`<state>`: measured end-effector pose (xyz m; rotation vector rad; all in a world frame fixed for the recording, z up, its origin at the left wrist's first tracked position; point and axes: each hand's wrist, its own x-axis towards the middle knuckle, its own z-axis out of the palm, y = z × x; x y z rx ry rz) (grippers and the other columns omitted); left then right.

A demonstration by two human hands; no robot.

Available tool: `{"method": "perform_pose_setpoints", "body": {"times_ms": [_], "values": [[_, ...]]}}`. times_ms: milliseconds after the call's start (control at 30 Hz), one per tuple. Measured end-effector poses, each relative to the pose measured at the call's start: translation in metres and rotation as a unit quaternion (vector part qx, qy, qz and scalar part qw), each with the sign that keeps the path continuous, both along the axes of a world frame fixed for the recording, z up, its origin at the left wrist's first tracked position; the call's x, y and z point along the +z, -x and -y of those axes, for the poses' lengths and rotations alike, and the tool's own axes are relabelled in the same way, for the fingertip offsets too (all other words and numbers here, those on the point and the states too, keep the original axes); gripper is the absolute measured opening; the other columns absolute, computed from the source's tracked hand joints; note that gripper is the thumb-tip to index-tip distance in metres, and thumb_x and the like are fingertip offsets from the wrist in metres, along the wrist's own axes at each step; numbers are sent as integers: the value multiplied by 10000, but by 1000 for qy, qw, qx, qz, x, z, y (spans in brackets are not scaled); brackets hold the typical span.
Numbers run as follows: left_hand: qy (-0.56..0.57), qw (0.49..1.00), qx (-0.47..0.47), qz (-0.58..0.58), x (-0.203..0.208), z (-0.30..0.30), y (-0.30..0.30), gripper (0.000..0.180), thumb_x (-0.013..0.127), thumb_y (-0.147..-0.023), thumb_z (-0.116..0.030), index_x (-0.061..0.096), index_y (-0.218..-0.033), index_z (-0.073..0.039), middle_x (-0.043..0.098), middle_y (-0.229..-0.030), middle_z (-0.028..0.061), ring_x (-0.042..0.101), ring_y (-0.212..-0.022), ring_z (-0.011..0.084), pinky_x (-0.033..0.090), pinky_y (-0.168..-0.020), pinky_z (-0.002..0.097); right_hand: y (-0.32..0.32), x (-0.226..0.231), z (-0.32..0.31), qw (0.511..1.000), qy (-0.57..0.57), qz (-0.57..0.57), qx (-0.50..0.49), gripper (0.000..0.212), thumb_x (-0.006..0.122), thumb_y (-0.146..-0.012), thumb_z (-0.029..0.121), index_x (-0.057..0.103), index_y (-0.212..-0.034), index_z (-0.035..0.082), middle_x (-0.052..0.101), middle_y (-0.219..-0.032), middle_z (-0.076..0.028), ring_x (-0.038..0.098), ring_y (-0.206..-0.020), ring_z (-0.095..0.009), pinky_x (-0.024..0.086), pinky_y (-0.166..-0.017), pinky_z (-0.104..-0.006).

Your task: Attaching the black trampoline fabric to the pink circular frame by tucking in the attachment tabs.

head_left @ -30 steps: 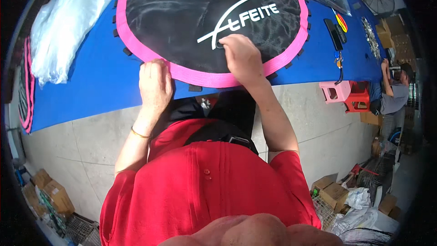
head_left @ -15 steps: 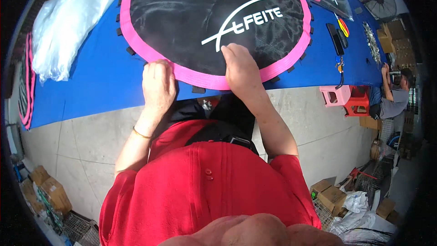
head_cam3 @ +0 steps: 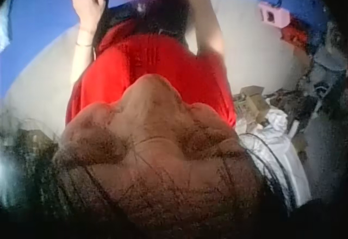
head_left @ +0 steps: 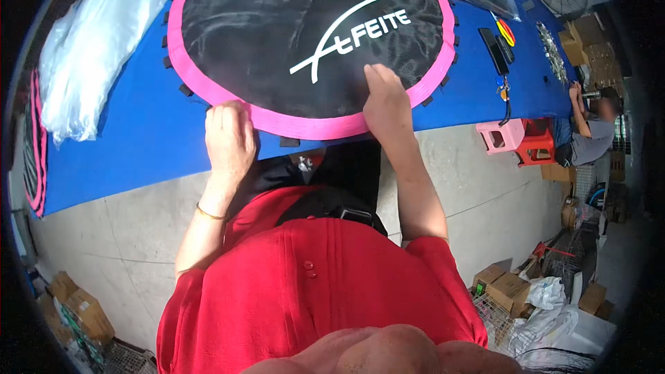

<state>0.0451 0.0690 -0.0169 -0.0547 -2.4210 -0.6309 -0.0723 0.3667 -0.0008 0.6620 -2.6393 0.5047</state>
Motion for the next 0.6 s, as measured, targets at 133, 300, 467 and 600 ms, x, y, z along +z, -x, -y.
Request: {"method": "perform_pose_setpoints", "body": {"times_ms": [133, 300, 467, 600], "values": [[11, 1000, 0, 4, -1, 1, -1, 166, 710, -932, 49, 623, -1067, 10, 698, -1088, 189, 646, -1017, 399, 531, -906, 472, 0, -1, -5, 1000, -3, -8, 0, 411, 616, -893, -69, 687, -1297, -49, 704, -1277, -199, 658, -1228, -392, 532, -1097, -467], [11, 1000, 6, 13, -4, 2, -1, 167, 710, -929, 49, 623, -1066, 10, 695, -1090, 189, 646, -1023, 399, 530, -916, 478, 30, -4, -13, 1000, -4, -28, -4, 404, 616, -867, -80, 700, -1262, -74, 713, -1252, -221, 666, -1203, -409, 534, -1079, -466], [0, 999, 2, 34, -8, 5, 0, 198, 705, -932, 2, 627, -1114, -6, 689, -1160, 208, 625, -1078, 434, 511, -954, 516, 51, -9, -24, 998, 6, -52, -28, 400, 584, -893, -66, 733, -1265, -58, 730, -1295, -232, 691, -1199, -423, 572, -1042, -471], [0, 999, 3, 44, -6, 4, -2, 206, 706, -928, 13, 626, -1117, -4, 686, -1159, 209, 624, -1082, 433, 509, -962, 511, 32, -5, -14, 1000, -4, -24, -20, 393, 612, -865, -82, 674, -1252, -70, 693, -1236, -216, 655, -1182, -420, 547, -1048, -474]]}}
